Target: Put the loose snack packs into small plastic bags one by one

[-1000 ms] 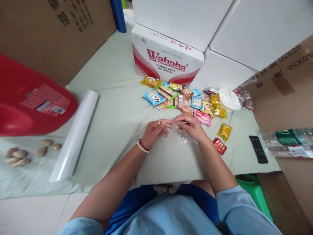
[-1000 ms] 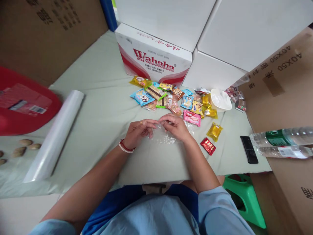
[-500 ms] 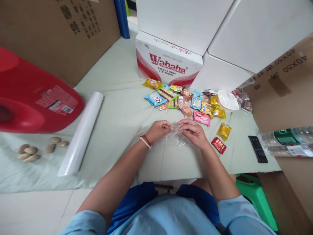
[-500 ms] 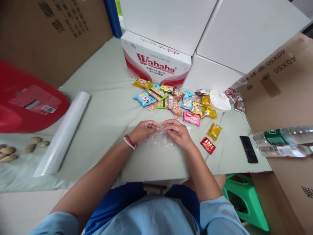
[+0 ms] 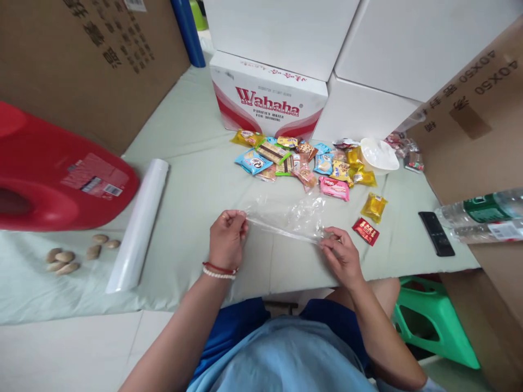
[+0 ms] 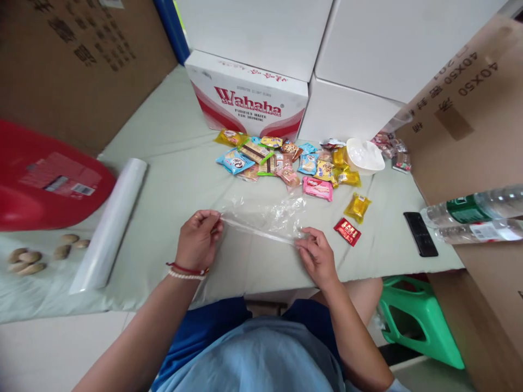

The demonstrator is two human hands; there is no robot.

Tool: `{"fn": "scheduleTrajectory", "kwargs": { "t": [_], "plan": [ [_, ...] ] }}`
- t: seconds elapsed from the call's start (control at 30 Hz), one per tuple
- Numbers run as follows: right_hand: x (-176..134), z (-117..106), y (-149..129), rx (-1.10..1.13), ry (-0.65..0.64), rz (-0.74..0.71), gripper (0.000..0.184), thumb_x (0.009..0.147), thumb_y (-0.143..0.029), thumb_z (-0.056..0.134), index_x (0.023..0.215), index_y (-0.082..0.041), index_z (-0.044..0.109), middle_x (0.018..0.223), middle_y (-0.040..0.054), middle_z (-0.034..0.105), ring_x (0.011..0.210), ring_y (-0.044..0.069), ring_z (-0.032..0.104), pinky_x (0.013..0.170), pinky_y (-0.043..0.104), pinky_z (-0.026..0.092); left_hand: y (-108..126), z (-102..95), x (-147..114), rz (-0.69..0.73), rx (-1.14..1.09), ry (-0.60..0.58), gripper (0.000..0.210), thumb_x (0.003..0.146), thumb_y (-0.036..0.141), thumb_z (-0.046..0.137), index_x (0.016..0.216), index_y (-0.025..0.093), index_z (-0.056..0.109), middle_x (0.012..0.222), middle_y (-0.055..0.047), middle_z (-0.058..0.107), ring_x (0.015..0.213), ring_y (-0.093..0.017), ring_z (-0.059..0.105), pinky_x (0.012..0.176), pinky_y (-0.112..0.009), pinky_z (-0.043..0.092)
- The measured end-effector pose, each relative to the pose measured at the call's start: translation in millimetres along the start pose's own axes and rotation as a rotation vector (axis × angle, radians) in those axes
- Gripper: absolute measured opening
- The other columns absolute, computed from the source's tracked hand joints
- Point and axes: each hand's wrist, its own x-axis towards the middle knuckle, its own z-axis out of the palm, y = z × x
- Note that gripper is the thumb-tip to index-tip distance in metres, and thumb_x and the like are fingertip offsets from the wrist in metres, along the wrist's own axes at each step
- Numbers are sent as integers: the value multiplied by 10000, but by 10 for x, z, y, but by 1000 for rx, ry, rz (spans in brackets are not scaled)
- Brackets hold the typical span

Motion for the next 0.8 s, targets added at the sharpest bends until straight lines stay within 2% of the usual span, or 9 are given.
{"fn": "scheduleTrajectory", "kwargs": {
  "t": [0.13,0.27,0.33,0.4,0.5,0.57,0.67,0.73,0.8],
  "plan": [
    [-141,-139,31,113,-131,132,244,1024,-236,536,1145,-276,745,1417,104,614,1110,223,661,917,389,581,-138,-247,-273,-57,120,-29,391,671,470,794,834,206,556,672,41,577,476,-83,440,420,-206,283],
    [37,-212,52,164,-104,407,378,1018,-472,579,1322,-258,651,1394,132,648,1244,278,655,993,446,582,-250,-476,-475,22,452,-52,438,751,522,748,1006,202,594,743,15,589,557,-135,506,496,-252,409],
    [207,-142,33,113,-175,447,578,899,-563,729,1368,-241,624,1435,146,635,1280,309,637,1081,490,533,-226,-525,-576,198,657,-12,558,750,504,745,1181,181,597,964,-64,633,720,-200,607,596,-326,521],
    [392,0,1,91,-198,422,613,833,-571,786,1321,-226,645,1397,141,658,1263,312,636,1104,487,507,-137,-483,-693,486,836,27,659,778,434,720,1351,155,551,1231,-162,587,1042,-309,652,832,-461,594],
    [644,257,-51,120,-118,364,331,933,-474,651,1145,-224,699,1128,89,737,1060,250,679,996,418,537,62,-226,-847,947,987,-4,695,857,336,676,1498,175,462,1494,-212,450,1500,-426,380,1219,-641,352],
    [771,389,-86,129,-104,285,209,949,-383,596,1006,-227,722,983,65,736,967,229,668,942,385,529,176,32,-842,1073,1074,-90,680,904,336,667,1535,220,441,1557,-191,444,1590,-434,239,1297,-673,143],
    [891,473,-124,189,-178,186,169,919,-341,615,908,-223,736,900,52,721,916,219,651,889,355,507,241,383,-570,959,1235,-306,580,938,335,634,1493,213,523,1507,-192,553,1548,-426,352,1293,-642,144],
    [932,457,-110,285,-206,258,208,910,-400,642,915,-216,740,850,37,708,828,199,640,809,327,502,212,510,-265,772,1299,-415,349,939,299,598,1257,188,687,1182,-179,723,1283,-395,618,1164,-560,386],
    [949,398,-51,393,-203,416,299,890,-497,676,925,-206,735,770,17,685,706,172,608,711,301,486,143,532,39,576,1224,-423,225,968,337,550,977,205,732,821,-98,719,936,-312,707,908,-413,511]
  ]
}}
